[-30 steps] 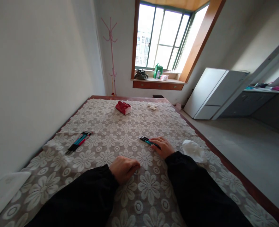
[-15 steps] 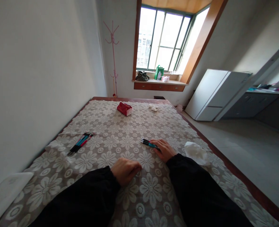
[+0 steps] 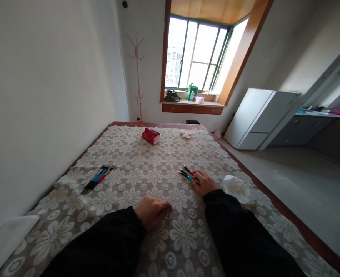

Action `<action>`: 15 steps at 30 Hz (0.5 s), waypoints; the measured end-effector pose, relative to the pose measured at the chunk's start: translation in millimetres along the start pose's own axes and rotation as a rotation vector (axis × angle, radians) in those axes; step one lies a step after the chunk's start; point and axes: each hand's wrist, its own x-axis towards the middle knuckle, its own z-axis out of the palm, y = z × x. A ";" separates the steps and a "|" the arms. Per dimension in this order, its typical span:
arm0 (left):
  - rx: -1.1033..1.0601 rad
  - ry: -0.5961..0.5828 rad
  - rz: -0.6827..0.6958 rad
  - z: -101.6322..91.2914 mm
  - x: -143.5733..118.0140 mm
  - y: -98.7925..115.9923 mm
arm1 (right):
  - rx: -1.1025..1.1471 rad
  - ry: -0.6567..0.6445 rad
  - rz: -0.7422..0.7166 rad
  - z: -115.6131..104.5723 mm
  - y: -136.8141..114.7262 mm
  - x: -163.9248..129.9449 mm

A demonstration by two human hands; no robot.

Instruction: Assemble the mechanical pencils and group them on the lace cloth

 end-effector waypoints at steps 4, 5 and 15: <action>0.000 -0.001 -0.007 0.1 0.0 1.1 | 0.021 -0.004 -0.067 1.3 -13.6 -4.7; -0.002 -0.003 -0.010 0.5 0.1 1.0 | 0.024 -0.003 -0.074 1.6 -15.9 -5.0; -0.020 -0.014 -0.010 1.3 0.0 -0.4 | -0.124 0.042 0.118 5.2 -7.4 4.9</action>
